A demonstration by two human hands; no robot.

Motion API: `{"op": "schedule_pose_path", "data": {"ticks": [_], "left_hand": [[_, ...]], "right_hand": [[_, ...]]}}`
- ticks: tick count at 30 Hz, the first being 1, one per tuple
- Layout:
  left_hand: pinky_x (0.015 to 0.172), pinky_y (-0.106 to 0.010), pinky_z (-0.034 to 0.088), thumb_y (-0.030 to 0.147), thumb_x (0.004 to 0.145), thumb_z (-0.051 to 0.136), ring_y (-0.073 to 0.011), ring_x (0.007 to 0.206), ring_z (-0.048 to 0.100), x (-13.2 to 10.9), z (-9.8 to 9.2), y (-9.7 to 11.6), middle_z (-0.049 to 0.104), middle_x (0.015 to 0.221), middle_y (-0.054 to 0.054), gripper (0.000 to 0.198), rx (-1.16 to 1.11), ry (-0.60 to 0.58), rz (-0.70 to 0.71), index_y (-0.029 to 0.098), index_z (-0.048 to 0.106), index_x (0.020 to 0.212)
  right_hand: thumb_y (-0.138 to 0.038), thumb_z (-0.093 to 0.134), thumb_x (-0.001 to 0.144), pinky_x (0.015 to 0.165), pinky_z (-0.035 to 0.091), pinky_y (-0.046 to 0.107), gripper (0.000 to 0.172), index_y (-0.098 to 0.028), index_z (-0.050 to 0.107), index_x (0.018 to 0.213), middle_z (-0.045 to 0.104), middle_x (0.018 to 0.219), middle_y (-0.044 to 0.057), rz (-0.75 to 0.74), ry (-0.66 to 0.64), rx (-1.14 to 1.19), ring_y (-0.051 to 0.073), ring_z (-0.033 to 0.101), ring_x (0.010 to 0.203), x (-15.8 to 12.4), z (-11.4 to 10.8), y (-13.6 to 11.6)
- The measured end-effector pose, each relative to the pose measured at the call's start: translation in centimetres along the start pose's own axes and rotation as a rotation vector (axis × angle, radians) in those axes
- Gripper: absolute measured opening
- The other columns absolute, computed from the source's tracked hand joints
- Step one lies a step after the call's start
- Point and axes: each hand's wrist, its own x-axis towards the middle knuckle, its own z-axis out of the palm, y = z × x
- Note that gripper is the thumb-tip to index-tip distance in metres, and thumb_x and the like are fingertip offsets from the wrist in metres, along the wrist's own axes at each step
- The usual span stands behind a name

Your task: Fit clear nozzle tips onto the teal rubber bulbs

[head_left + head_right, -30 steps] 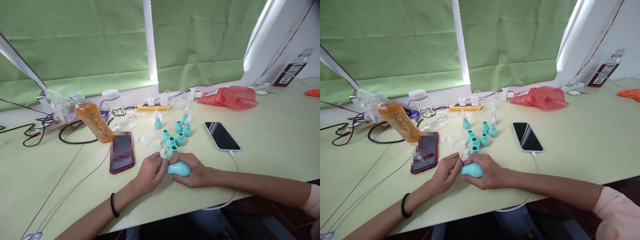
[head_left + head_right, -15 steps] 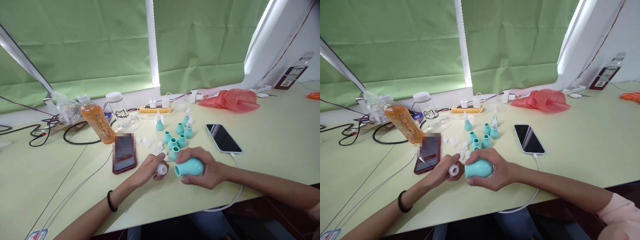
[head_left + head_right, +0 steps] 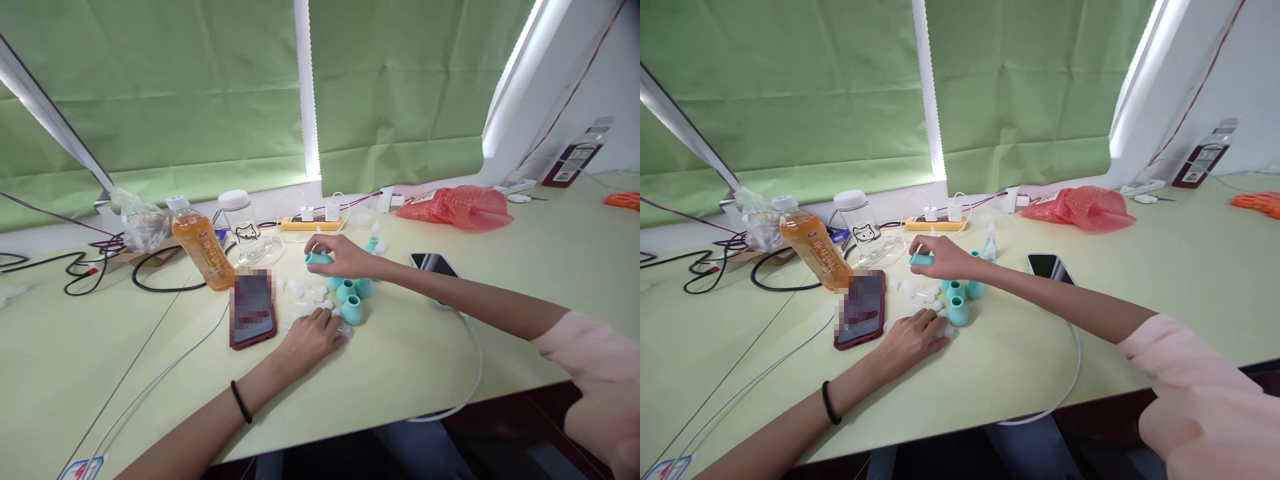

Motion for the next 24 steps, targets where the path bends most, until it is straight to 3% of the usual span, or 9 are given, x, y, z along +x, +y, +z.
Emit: {"op": "schedule_pose_path", "data": {"ticks": [3,8,12,14,18,21,24], "left_hand": [[0.056,-0.033,0.047,0.028,0.082,0.038,-0.0224,0.081,0.052,-0.1,-0.4,0.0,0.054,0.089,-0.008,0.022,-0.029,0.004,-0.043,0.015,0.046,0.098],[0.060,-0.036,0.047,0.021,0.079,0.038,-0.0236,0.087,0.049,-0.5,-0.2,0.1,0.050,0.097,-0.010,0.033,-0.083,0.073,-0.084,0.016,0.038,0.111],[0.065,-0.037,0.047,0.023,0.079,0.038,-0.0241,0.092,0.046,-0.5,0.0,0.1,0.047,0.101,-0.012,0.031,-0.106,0.112,-0.056,0.016,0.040,0.109],[0.067,-0.037,0.046,0.024,0.080,0.038,-0.0242,0.091,0.045,-0.4,0.0,0.1,0.047,0.100,-0.012,0.027,-0.090,0.125,-0.061,0.015,0.045,0.104],[0.065,-0.037,0.046,0.022,0.079,0.040,-0.0239,0.087,0.044,-0.2,0.2,0.0,0.048,0.094,-0.012,0.022,-0.063,0.161,-0.117,0.015,0.050,0.096],[0.063,-0.037,0.045,0.021,0.077,0.041,-0.0230,0.084,0.044,-0.3,0.4,-0.1,0.048,0.092,-0.011,0.020,-0.073,0.207,-0.136,0.016,0.050,0.095],[0.063,-0.037,0.045,0.021,0.077,0.042,-0.0229,0.083,0.044,-0.5,0.5,-0.1,0.048,0.091,-0.011,0.021,-0.082,0.236,-0.142,0.016,0.050,0.095]], "right_hand": [[-0.026,0.052,0.070,0.053,0.036,0.020,0.022,-0.016,0.046,0.089,0.057,0.075,0.000,0.060,-0.093,-0.159,0.008,0.047,0.057,0.9,1.1,1.0],[-0.021,0.052,0.067,0.053,0.033,0.020,0.014,-0.015,0.048,0.078,0.054,0.070,0.001,0.095,-0.084,-0.266,0.011,0.046,0.063,1.5,2.4,2.5],[-0.025,0.056,0.064,0.055,0.033,0.022,0.012,-0.015,0.051,0.066,0.054,0.063,0.002,0.114,-0.088,-0.319,0.014,0.049,0.066,1.8,2.6,3.1],[-0.033,0.052,0.069,0.060,0.035,0.024,0.019,-0.014,0.052,0.074,0.056,0.070,0.004,0.128,-0.039,-0.337,0.016,0.050,0.071,2.0,2.1,3.1],[-0.041,0.044,0.074,0.066,0.036,0.031,0.041,-0.017,0.046,0.108,0.053,0.096,0.011,0.201,0.072,-0.536,0.025,0.050,0.086,2.6,0.7,3.2],[-0.043,0.042,0.075,0.067,0.036,0.035,0.047,-0.021,0.042,0.117,0.048,0.108,0.015,0.297,-0.048,-0.620,0.029,0.051,0.088,2.8,0.6,3.6],[-0.038,0.042,0.075,0.066,0.038,0.034,0.042,-0.019,0.047,0.112,0.055,0.100,0.014,0.314,-0.143,-0.566,0.028,0.053,0.085,2.9,1.5,4.4]]}}
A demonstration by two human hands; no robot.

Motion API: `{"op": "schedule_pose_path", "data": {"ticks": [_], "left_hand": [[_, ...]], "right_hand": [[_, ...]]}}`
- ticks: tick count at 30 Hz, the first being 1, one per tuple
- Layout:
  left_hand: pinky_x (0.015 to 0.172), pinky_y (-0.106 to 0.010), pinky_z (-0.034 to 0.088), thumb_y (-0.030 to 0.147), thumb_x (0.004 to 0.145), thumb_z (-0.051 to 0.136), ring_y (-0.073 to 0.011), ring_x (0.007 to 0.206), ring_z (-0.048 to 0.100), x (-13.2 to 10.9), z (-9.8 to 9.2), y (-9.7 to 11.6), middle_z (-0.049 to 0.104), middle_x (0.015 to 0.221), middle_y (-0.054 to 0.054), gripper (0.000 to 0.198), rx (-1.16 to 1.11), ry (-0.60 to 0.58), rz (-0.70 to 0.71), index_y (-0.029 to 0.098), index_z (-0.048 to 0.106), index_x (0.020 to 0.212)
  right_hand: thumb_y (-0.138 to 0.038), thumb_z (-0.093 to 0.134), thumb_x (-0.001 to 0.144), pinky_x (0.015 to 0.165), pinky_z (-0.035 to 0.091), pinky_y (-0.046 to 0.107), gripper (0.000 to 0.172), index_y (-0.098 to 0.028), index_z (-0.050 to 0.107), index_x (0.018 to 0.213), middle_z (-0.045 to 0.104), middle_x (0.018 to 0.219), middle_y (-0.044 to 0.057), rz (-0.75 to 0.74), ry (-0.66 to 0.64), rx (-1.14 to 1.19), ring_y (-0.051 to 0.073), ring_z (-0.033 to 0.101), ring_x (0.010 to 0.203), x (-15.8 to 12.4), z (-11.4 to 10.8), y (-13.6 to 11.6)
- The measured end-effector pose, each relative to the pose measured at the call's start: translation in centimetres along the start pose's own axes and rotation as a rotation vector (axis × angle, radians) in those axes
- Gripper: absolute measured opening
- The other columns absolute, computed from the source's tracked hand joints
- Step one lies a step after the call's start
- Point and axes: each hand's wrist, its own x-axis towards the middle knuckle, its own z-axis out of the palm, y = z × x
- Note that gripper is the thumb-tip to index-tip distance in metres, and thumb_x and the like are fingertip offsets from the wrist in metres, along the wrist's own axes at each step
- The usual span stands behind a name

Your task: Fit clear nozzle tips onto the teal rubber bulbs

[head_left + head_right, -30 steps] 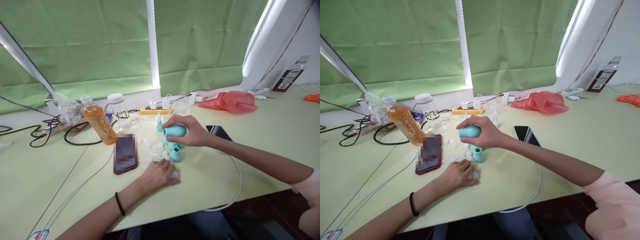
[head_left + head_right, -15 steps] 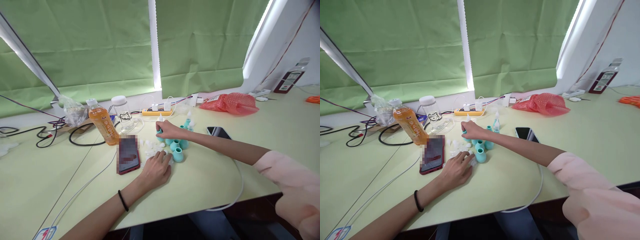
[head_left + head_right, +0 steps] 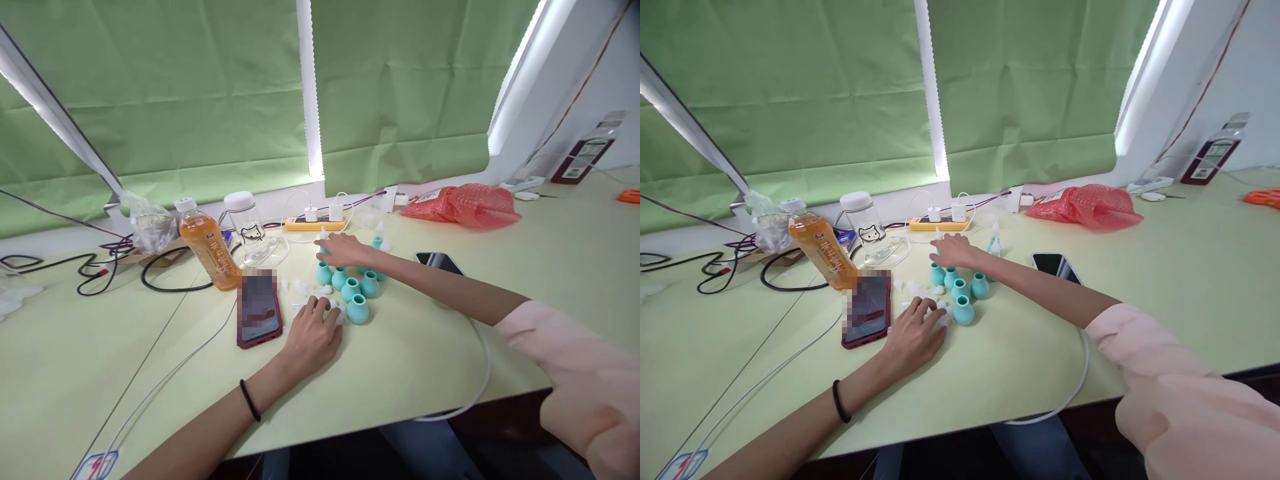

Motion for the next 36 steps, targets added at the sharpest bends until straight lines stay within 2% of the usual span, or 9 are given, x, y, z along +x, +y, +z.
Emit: {"op": "schedule_pose_path", "data": {"ticks": [6,10,12,16,20,24,29,33,36], "left_hand": [[0.064,-0.035,0.043,0.026,0.078,0.039,-0.0220,0.083,0.044,0.0,-0.9,0.2,0.049,0.091,-0.010,0.024,-0.053,0.068,-0.036,0.016,0.050,0.098],[0.067,-0.034,0.039,0.027,0.079,0.039,-0.0199,0.080,0.045,0.1,-2.3,-0.3,0.052,0.088,-0.009,0.020,-0.228,0.230,-0.094,0.015,0.049,0.092],[0.067,-0.032,0.037,0.028,0.080,0.037,-0.0174,0.076,0.045,0.2,-2.9,-0.8,0.052,0.082,-0.006,0.017,-0.387,0.335,-0.162,0.015,0.048,0.085],[0.050,-0.024,0.032,0.034,0.084,0.027,-0.0106,0.052,0.039,0.2,-3.4,-1.8,0.045,0.058,0.001,0.026,-0.772,0.404,-0.349,0.016,0.046,0.083],[0.044,-0.021,0.024,0.043,0.084,0.024,-0.0077,0.045,0.032,0.4,-3.7,-1.6,0.035,0.048,0.004,0.042,-1.018,0.108,-0.262,0.015,0.045,0.062],[0.042,-0.021,0.018,0.042,0.081,0.034,-0.0053,0.043,0.022,0.7,-4.0,-0.9,0.026,0.043,0.005,0.046,-1.053,-0.339,-0.172,0.013,0.039,0.046],[0.039,-0.021,0.016,0.045,0.081,0.030,-0.0039,0.035,0.020,1.1,-3.4,-1.5,0.027,0.036,0.006,0.050,-1.491,-0.511,-0.338,0.015,0.032,0.042],[0.040,-0.021,0.021,0.047,0.082,0.024,-0.0054,0.034,0.024,1.5,-3.2,-2.4,0.025,0.036,0.007,0.046,-1.537,-0.278,-0.495,0.017,0.028,0.047],[0.044,-0.020,0.026,0.045,0.077,0.040,-0.0074,0.044,0.035,1.7,-2.7,-2.9,0.038,0.049,0.005,0.031,-1.017,0.022,-0.508,0.017,0.042,0.065]], "right_hand": [[-0.032,0.038,0.079,0.077,0.035,0.032,0.035,-0.014,0.047,0.107,0.056,0.099,0.011,0.023,0.170,0.078,0.024,0.048,0.094,0.9,-0.4,0.1],[-0.027,0.044,0.075,0.077,0.036,0.031,0.026,-0.016,0.041,0.098,0.050,0.095,0.008,-0.046,0.680,0.286,0.019,0.046,0.089,-1.6,-3.7,-0.9],[-0.015,0.041,0.072,0.070,0.038,0.030,0.015,-0.019,0.040,0.087,0.049,0.082,0.003,-0.175,0.787,0.417,0.016,0.047,0.076,-4.4,-5.1,-1.9],[-0.006,0.038,0.066,0.055,0.035,0.025,0.014,-0.019,0.040,0.071,0.041,0.068,0.001,-0.492,0.418,0.437,0.012,0.041,0.059,-10.8,-5.6,-4.0],[-0.004,0.039,0.064,0.051,0.033,0.023,0.019,-0.018,0.045,0.075,0.043,0.070,0.001,-0.597,-0.035,0.288,0.011,0.040,0.057,-14.1,-3.6,-4.6],[-0.005,0.041,0.065,0.056,0.038,0.025,0.021,-0.018,0.049,0.080,0.049,0.077,0.003,-0.653,-0.075,0.323,0.013,0.046,0.064,-14.5,-1.5,-4.5],[-0.005,0.040,0.070,0.071,0.044,0.028,0.041,-0.015,0.034,0.110,0.053,0.096,0.009,-0.578,0.030,0.557,0.015,0.051,0.084,-15.1,-0.3,-4.4],[-0.011,0.046,0.072,0.073,0.046,0.029,0.038,-0.018,0.034,0.107,0.055,0.097,0.009,-0.429,0.187,0.706,0.016,0.055,0.086,-15.6,1.1,-4.2],[-0.016,0.055,0.069,0.068,0.049,0.025,0.039,-0.019,0.039,0.105,0.058,0.096,0.007,-0.319,0.254,0.821,0.015,0.058,0.083,-15.7,1.9,-4.2]]}}
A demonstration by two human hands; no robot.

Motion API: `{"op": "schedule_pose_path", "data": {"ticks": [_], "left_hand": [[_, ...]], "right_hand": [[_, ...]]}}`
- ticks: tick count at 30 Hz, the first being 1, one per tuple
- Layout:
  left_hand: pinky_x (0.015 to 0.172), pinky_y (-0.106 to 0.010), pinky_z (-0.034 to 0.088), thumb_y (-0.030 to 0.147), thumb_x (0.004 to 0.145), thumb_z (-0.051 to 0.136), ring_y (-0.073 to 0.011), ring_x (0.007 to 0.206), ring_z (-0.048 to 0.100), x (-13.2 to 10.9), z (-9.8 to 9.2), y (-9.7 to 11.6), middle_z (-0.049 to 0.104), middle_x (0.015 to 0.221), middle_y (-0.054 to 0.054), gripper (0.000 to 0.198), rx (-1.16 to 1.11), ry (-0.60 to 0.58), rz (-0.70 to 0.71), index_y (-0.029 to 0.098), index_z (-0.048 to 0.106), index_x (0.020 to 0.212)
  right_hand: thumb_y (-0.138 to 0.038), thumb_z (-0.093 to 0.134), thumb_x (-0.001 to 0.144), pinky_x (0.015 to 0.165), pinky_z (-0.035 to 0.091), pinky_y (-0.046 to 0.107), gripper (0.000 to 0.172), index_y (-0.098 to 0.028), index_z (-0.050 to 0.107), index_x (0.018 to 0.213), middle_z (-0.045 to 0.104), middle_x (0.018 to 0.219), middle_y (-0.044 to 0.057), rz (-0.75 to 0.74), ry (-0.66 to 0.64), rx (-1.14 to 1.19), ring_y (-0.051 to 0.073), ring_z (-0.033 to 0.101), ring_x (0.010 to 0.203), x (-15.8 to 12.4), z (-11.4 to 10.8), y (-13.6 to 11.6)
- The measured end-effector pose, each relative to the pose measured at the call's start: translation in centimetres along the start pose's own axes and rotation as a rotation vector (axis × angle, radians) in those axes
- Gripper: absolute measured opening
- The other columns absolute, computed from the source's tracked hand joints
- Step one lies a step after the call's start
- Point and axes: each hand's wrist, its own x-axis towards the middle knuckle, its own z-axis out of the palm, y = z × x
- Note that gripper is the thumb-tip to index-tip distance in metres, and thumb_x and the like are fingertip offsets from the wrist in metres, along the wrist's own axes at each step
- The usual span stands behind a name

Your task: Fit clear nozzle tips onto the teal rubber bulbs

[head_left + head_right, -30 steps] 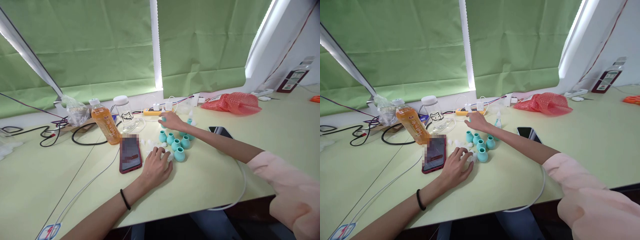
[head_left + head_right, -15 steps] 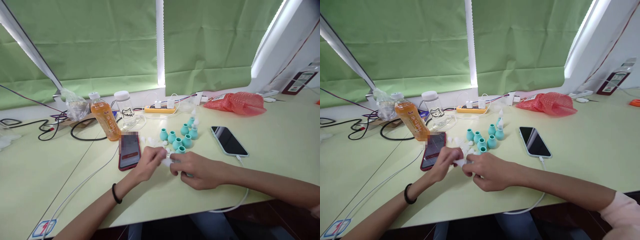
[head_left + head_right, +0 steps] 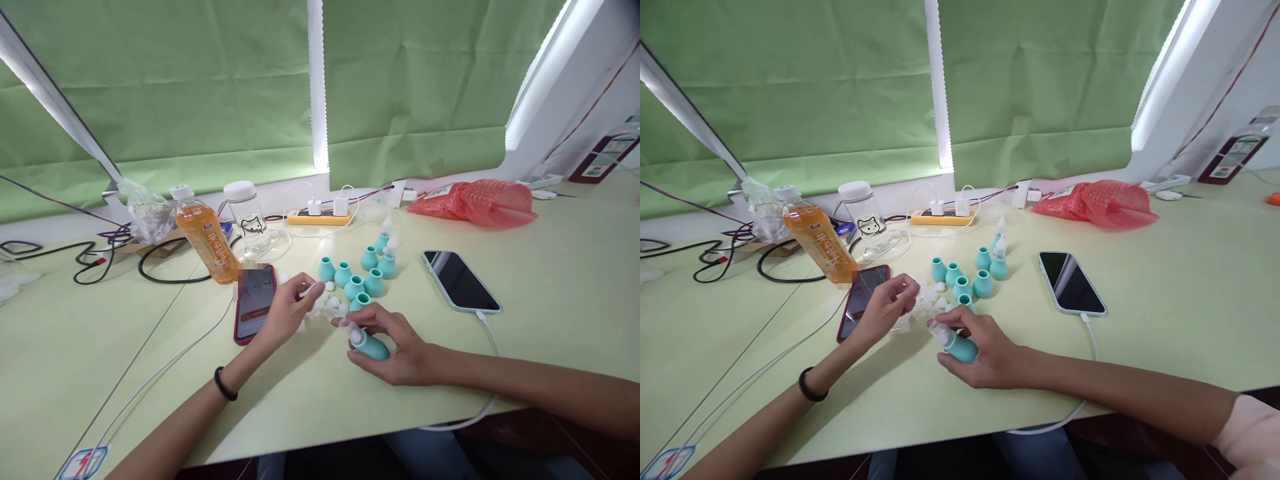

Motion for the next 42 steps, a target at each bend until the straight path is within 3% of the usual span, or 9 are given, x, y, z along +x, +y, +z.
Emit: {"op": "schedule_pose_path", "data": {"ticks": [2,4,7,12,15,20,27,36,42], "left_hand": [[0.049,-0.021,0.031,0.040,0.073,0.050,-0.0101,0.053,0.043,0.2,0.1,-0.7,0.045,0.060,0.004,0.024,0.367,0.110,0.103,0.018,0.047,0.082],[0.055,-0.025,0.036,0.036,0.073,0.051,-0.0142,0.065,0.049,0.4,0.3,-1.5,0.050,0.072,0.000,0.027,0.627,0.108,0.167,0.020,0.047,0.094],[0.061,-0.029,0.041,0.031,0.078,0.045,-0.0180,0.077,0.051,0.4,0.4,-2.1,0.052,0.089,-0.006,0.029,0.759,0.057,0.257,0.018,0.045,0.104],[0.067,-0.028,0.044,0.018,0.078,0.041,-0.0149,0.079,0.051,-0.7,0.3,-0.8,0.053,0.088,-0.007,0.024,0.532,0.054,0.554,0.016,0.049,0.101],[0.065,-0.028,0.044,0.016,0.073,0.047,-0.0147,0.076,0.050,-1.7,0.6,0.4,0.052,0.082,-0.007,0.023,0.409,-0.038,0.687,0.014,0.054,0.095],[0.066,-0.030,0.044,0.015,0.073,0.049,-0.0155,0.078,0.048,-2.1,1.3,0.6,0.051,0.083,-0.007,0.024,0.441,-0.136,0.705,0.015,0.056,0.097],[0.064,-0.031,0.045,0.011,0.074,0.051,-0.0166,0.080,0.047,-2.0,1.5,0.3,0.053,0.089,-0.010,0.023,0.569,-0.024,0.854,0.013,0.053,0.097],[0.058,-0.030,0.047,0.002,0.072,0.050,-0.0186,0.078,0.047,-2.3,2.4,-0.1,0.056,0.085,-0.010,0.018,0.802,0.151,1.057,0.009,0.051,0.089],[0.058,-0.028,0.046,0.000,0.072,0.048,-0.0160,0.075,0.045,-2.5,2.9,-0.3,0.056,0.081,-0.008,0.020,0.646,0.141,0.973,0.012,0.052,0.088]], "right_hand": [[-0.017,0.057,0.068,0.070,0.048,0.025,0.037,-0.020,0.046,0.103,0.061,0.095,0.006,-0.024,0.038,-0.009,0.015,0.058,0.084,0.0,0.3,0.0],[-0.016,0.057,0.068,0.077,0.046,0.028,0.034,-0.020,0.050,0.102,0.061,0.097,0.005,0.000,0.032,-0.018,0.017,0.057,0.089,0.0,0.4,-0.2],[-0.017,0.052,0.073,0.077,0.046,0.030,0.029,-0.019,0.049,0.101,0.060,0.097,0.006,0.180,-0.050,0.106,0.016,0.057,0.087,0.1,0.4,-0.6],[-0.021,0.048,0.078,0.064,0.048,0.027,0.019,-0.019,0.036,0.092,0.057,0.066,-0.002,0.387,-0.134,0.358,0.011,0.056,0.062,0.2,0.3,-1.1],[-0.020,0.054,0.072,0.069,0.046,0.028,0.018,-0.019,0.039,0.083,0.053,0.074,-0.001,0.391,-0.063,0.312,0.011,0.056,0.070,0.2,0.3,-1.2],[-0.019,0.059,0.065,0.070,0.047,0.030,0.034,-0.022,0.031,0.085,0.046,0.089,0.001,0.413,0.122,0.251,0.013,0.054,0.080,0.3,0.4,-1.1],[-0.016,0.055,0.067,0.069,0.046,0.030,0.033,-0.021,0.031,0.089,0.049,0.084,0.001,0.238,0.174,0.030,0.013,0.054,0.073,0.4,0.3,-0.4],[-0.018,0.050,0.071,0.053,0.044,0.028,0.028,-0.018,0.034,0.093,0.051,0.083,0.005,0.182,0.099,-0.221,0.014,0.054,0.062,0.4,-0.1,-0.3],[-0.019,0.048,0.073,0.048,0.041,0.026,0.029,-0.017,0.032,0.097,0.053,0.081,0.006,0.165,0.083,-0.287,0.014,0.054,0.056,0.3,0.1,0.0]]}}
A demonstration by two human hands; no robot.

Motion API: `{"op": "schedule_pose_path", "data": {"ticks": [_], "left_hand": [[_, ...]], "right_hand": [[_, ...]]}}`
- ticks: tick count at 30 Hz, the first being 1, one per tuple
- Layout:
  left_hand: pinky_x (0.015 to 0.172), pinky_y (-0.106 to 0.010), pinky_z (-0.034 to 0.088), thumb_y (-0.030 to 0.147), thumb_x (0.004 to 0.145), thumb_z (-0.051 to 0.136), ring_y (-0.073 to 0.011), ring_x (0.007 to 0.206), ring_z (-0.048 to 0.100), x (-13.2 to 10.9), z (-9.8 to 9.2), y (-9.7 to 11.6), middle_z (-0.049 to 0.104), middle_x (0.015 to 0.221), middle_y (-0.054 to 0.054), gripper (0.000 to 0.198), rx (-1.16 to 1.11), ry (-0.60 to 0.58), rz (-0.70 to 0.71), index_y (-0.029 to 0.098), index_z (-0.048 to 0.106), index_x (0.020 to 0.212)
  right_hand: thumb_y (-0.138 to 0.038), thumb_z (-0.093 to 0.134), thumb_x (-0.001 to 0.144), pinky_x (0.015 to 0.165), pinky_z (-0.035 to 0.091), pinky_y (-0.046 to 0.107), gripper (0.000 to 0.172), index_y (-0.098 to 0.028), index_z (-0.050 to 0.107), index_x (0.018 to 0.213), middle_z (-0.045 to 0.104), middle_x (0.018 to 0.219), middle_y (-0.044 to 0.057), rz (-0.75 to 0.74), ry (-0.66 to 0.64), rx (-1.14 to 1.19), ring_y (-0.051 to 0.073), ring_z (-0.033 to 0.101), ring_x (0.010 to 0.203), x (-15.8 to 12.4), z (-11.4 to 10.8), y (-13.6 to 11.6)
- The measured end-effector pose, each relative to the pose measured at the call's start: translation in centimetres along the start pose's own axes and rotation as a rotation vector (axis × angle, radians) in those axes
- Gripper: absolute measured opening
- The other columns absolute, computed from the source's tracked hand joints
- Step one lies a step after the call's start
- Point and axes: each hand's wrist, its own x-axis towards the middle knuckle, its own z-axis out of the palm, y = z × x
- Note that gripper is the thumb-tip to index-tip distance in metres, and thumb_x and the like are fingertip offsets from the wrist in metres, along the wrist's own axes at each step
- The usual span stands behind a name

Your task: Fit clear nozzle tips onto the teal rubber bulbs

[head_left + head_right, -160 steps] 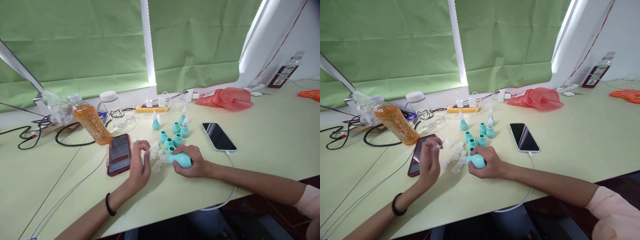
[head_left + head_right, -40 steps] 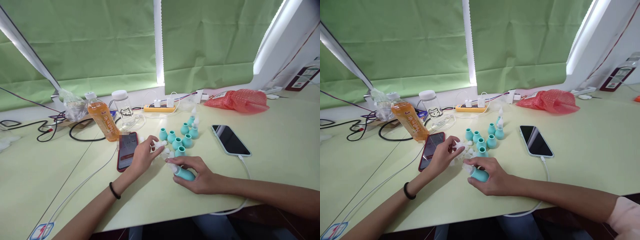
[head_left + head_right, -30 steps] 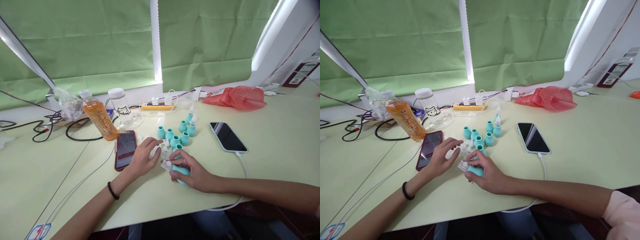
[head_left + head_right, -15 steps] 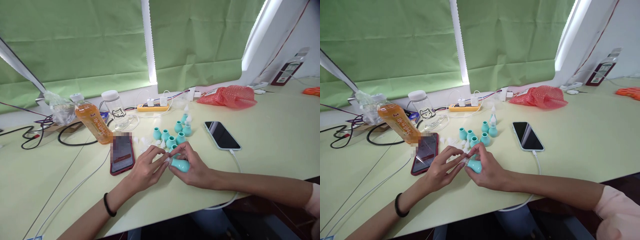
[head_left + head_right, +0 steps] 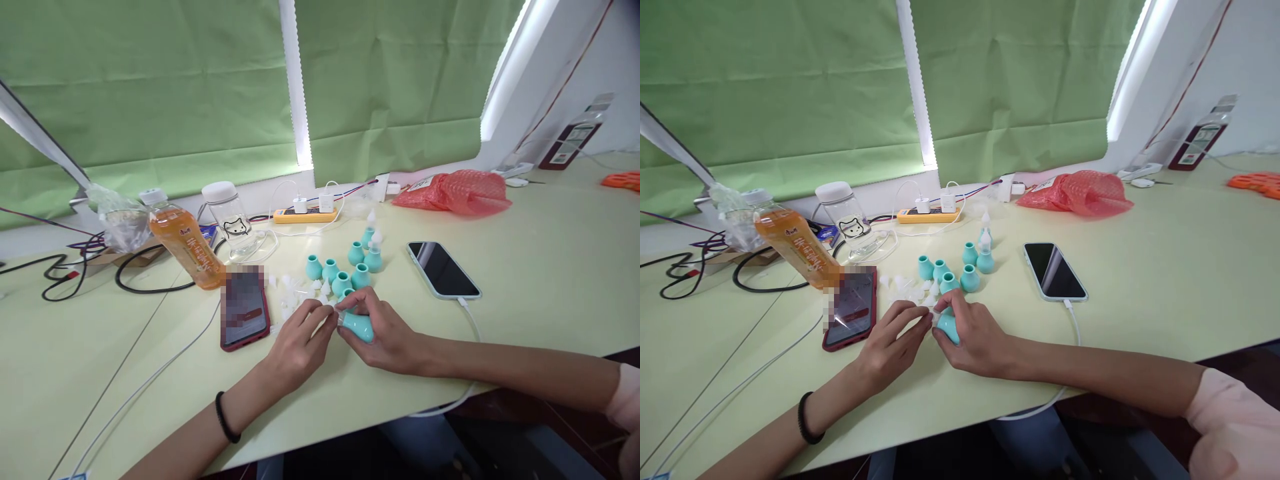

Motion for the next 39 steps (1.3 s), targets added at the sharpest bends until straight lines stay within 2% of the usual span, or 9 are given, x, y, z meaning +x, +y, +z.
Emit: {"op": "schedule_pose_path", "data": {"ticks": [4,8,13,16,21,25,28,34,39], "left_hand": [[0.058,-0.027,0.045,0.003,0.072,0.051,-0.0143,0.073,0.044,0.4,-0.1,0.4,0.056,0.077,-0.006,0.016,-0.170,0.064,-0.182,0.015,0.056,0.081],[0.060,-0.029,0.044,0.012,0.073,0.053,-0.0147,0.072,0.047,0.9,-0.7,0.5,0.056,0.072,-0.005,0.008,-0.322,0.022,-0.405,0.016,0.060,0.071],[0.060,-0.027,0.046,0.020,0.074,0.055,-0.0142,0.071,0.053,1.0,-1.2,-0.2,0.057,0.074,-0.004,0.007,-0.625,0.074,-0.698,0.015,0.060,0.072],[0.060,-0.028,0.045,0.020,0.075,0.053,-0.0147,0.072,0.052,1.0,-1.2,-0.5,0.059,0.074,-0.005,0.007,-0.549,0.080,-0.670,0.015,0.058,0.074],[0.066,-0.033,0.045,0.018,0.074,0.054,-0.0178,0.081,0.048,0.7,-0.8,0.0,0.057,0.089,-0.008,0.022,-0.194,-0.054,-0.332,0.017,0.055,0.096],[0.058,-0.029,0.044,0.009,0.076,0.048,-0.0170,0.076,0.046,0.0,-0.2,-0.1,0.058,0.087,-0.009,0.019,0.069,-0.030,-0.096,0.017,0.055,0.092],[0.056,-0.027,0.043,0.006,0.077,0.045,-0.0151,0.072,0.047,-0.2,-0.2,0.1,0.059,0.084,-0.007,0.021,0.091,0.015,0.022,0.017,0.055,0.090],[0.057,-0.027,0.044,0.011,0.071,0.056,-0.0115,0.063,0.049,0.9,-1.3,-0.7,0.059,0.073,-0.002,0.011,-0.169,0.257,-0.438,0.018,0.060,0.079],[0.050,-0.025,0.043,0.011,0.069,0.055,-0.0137,0.063,0.048,-0.2,-0.2,-3.6,0.062,0.073,-0.004,0.018,-0.065,-0.045,-0.547,0.016,0.063,0.084]], "right_hand": [[-0.019,0.048,0.073,0.053,0.044,0.028,0.030,-0.018,0.033,0.099,0.052,0.084,0.007,-0.094,0.058,-0.089,0.017,0.057,0.064,-0.1,0.4,0.5],[-0.020,0.048,0.074,0.052,0.044,0.029,0.028,-0.017,0.034,0.098,0.053,0.085,0.008,-0.154,0.081,-0.166,0.018,0.057,0.065,-0.1,0.3,0.5],[-0.019,0.050,0.071,0.057,0.045,0.028,0.023,-0.017,0.038,0.091,0.053,0.083,0.006,-0.123,0.070,-0.076,0.017,0.056,0.068,0.4,-0.4,0.2],[-0.016,0.050,0.068,0.060,0.044,0.027,0.017,-0.019,0.040,0.082,0.053,0.077,0.003,-0.132,0.050,-0.029,0.016,0.054,0.069,0.7,-0.5,0.2],[-0.015,0.047,0.069,0.057,0.042,0.025,0.011,-0.019,0.041,0.078,0.051,0.071,0.002,-0.138,0.032,0.001,0.015,0.051,0.066,0.7,-0.2,0.2],[-0.016,0.046,0.072,0.061,0.042,0.027,0.012,-0.019,0.042,0.082,0.053,0.076,0.003,-0.121,0.016,0.029,0.015,0.052,0.069,0.6,-0.1,0.3],[-0.015,0.046,0.072,0.062,0.043,0.027,0.013,-0.019,0.043,0.084,0.053,0.077,0.003,-0.116,-0.001,0.050,0.015,0.052,0.070,0.7,-0.1,0.4],[-0.019,0.052,0.070,0.063,0.044,0.028,0.015,-0.020,0.043,0.081,0.055,0.077,0.002,-0.051,0.056,0.086,0.015,0.053,0.069,0.6,0.2,0.7],[-0.017,0.054,0.068,0.068,0.045,0.028,0.018,-0.020,0.048,0.084,0.059,0.079,0.003,-0.164,0.042,0.138,0.015,0.056,0.075,0.3,0.2,0.2]]}}
